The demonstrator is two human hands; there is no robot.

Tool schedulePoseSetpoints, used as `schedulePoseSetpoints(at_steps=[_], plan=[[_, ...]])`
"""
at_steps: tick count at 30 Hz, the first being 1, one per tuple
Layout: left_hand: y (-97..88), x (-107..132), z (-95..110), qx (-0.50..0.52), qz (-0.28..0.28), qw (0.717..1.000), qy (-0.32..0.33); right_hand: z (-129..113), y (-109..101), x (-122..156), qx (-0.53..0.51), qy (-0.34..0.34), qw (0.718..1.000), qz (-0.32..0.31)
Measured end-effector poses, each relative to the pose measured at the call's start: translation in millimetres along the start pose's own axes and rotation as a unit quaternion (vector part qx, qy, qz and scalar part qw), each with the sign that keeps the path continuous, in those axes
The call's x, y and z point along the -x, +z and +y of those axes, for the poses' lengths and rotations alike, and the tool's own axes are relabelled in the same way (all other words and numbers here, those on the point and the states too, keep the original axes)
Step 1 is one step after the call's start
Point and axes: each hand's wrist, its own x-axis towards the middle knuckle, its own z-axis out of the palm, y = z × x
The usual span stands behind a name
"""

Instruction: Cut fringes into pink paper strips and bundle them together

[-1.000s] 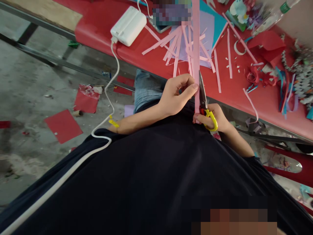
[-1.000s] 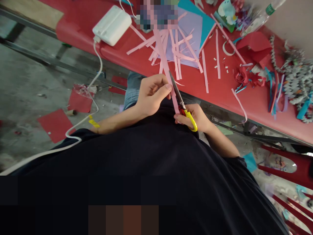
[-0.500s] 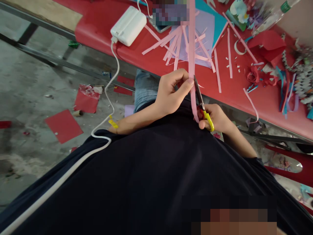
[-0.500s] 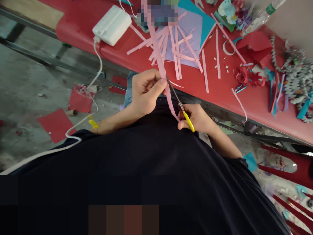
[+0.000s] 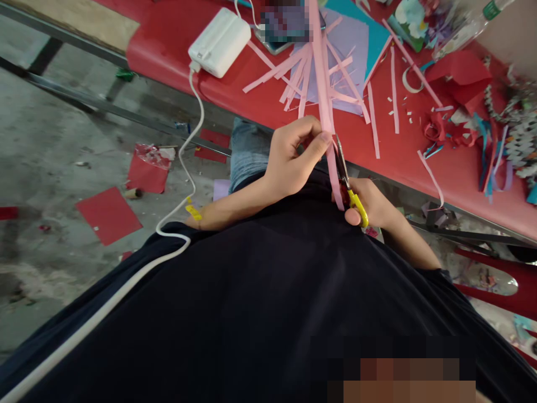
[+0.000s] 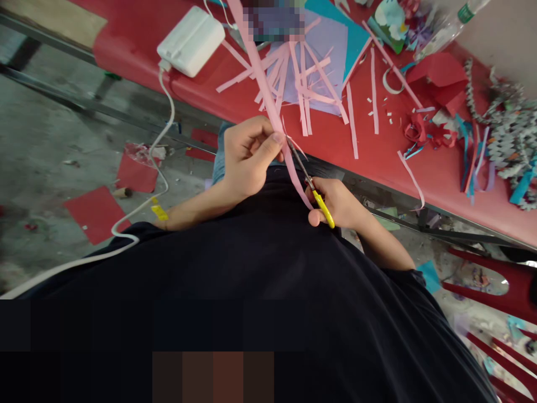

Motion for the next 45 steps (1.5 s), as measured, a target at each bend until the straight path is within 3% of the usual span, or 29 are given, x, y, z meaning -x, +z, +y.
schedulePoseSetpoints(at_steps=[20,27,36,45], plan=[[1.5,0.8,-13.8,0.033,-0.025,0.999,0.003,-2.5,2.4,-2.2,-0.043,-0.059,0.997,0.008],[1.8,1.3,-16.2,0.075,-0.069,0.995,0.002,-1.3,5.6,-5.1,-0.068,-0.079,0.995,0.011],[0.5,-8.5,-26.2,0.083,-0.005,0.990,0.112,0.0,3.3,-0.4,-0.036,-0.082,0.996,0.021],[-0.3,-5.2,-20.8,0.094,-0.024,0.991,0.087,-4.4,1.2,-1.5,-0.043,-0.083,0.996,0.000]])
